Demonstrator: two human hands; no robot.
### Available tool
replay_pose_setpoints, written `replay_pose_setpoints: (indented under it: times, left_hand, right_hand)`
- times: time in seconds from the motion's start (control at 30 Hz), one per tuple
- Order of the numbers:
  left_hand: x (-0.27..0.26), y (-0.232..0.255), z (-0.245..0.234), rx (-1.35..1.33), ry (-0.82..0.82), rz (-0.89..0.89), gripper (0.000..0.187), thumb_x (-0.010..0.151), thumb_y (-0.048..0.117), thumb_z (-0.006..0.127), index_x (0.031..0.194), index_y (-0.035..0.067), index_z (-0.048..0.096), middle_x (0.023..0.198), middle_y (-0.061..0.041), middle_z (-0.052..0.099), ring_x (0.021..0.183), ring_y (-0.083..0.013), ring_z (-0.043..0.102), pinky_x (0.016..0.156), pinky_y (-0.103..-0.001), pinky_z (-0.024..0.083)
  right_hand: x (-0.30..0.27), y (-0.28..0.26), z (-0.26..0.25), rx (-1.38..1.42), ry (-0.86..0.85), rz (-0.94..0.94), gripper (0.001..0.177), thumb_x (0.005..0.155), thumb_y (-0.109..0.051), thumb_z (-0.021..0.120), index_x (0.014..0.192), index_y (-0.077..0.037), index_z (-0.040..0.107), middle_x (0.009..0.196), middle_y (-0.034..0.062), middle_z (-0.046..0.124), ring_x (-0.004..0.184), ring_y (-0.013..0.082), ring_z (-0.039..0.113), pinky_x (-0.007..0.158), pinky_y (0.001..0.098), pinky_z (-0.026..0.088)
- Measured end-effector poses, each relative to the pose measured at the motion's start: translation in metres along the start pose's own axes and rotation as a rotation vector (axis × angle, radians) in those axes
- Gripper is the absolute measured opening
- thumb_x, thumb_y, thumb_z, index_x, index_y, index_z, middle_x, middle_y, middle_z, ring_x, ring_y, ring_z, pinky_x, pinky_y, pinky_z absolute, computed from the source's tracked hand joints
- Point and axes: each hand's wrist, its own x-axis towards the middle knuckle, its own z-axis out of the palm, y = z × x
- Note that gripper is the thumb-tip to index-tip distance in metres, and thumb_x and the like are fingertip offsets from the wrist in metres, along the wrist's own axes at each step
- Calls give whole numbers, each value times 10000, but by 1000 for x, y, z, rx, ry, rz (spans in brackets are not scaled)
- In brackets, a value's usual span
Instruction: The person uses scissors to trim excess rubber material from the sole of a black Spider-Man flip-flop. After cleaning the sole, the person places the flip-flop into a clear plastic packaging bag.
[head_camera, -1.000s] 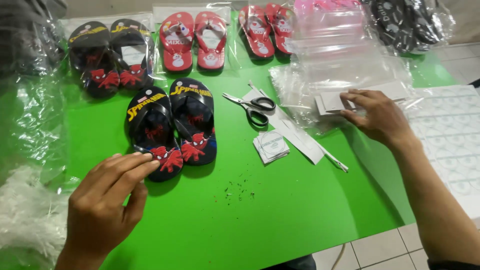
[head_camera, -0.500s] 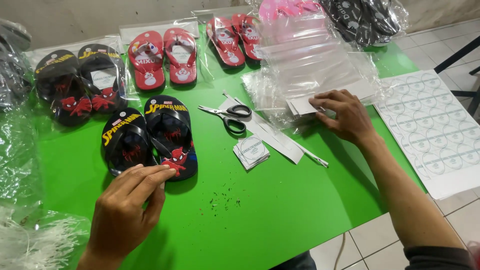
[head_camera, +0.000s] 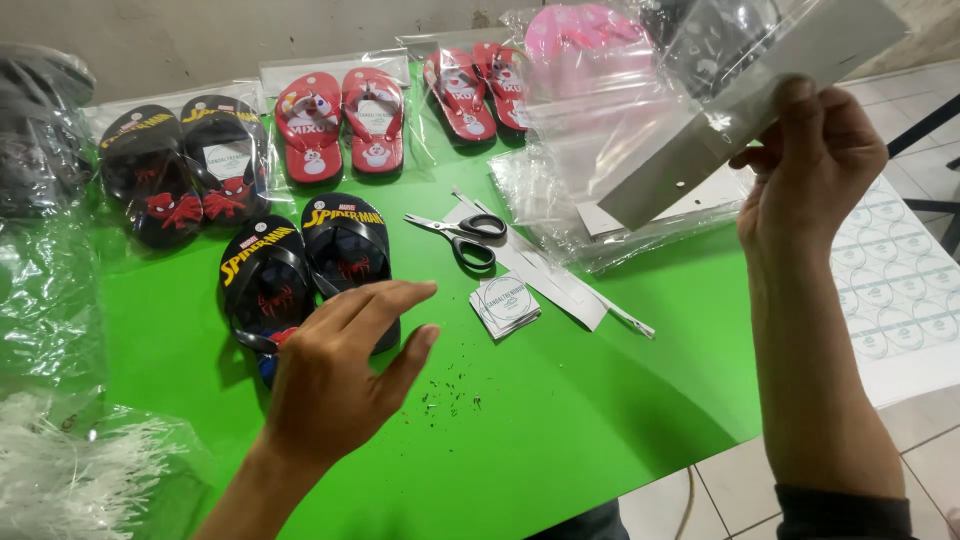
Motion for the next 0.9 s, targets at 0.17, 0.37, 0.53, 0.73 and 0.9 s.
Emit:
replay_pose_setpoints:
  times: [0.17,0.37,0.53,0.73,0.9]
  left_hand:
    - [49,36,16,67,164,95,502,996,468,634,1344,108,616,1250,-136,701,1068,-306,724,889,-465,611]
    - [62,34,46,199,232,26,778,984,498,730,1589,160,375,1498,-178,605,1228,-357,684,976,-499,592]
    - [64,27,21,-146,255,10,700,1036,329,685,1597,123,320,1575,-164,542,1425,-337,618,1110,-460,576]
    - [62,20,-6,-291,163,8,762,969,487,656,1571,127,357,1578,-186,532,1424,-337,625,1116,-416,546]
    - [54,13,-12,-387,100,-116,788,908,496,686,1559,188,366,1336,-68,735,1064,-235,811,855,-359,677]
  right_hand:
    - [-33,-50,72,199,-138,147,301,1033,-248,736,828,-128,550,693,9,525,548,145,577,440,253,518]
    - [-73,-72,125,310,-322,208,216,1034,-191,680,866,-105,576,665,11,537,458,148,542,405,266,530]
    - [-78,-68,140,340,-574,176,359,948,-300,767,1168,-55,627,956,39,689,653,150,656,544,242,632]
    - [-84,-51,153,517,-708,199,422,866,-209,850,1182,-43,624,930,18,700,752,113,650,638,241,575]
    - [-93,-39,156,551,-762,264,326,915,-184,803,1168,-61,638,987,5,696,794,94,615,672,235,547]
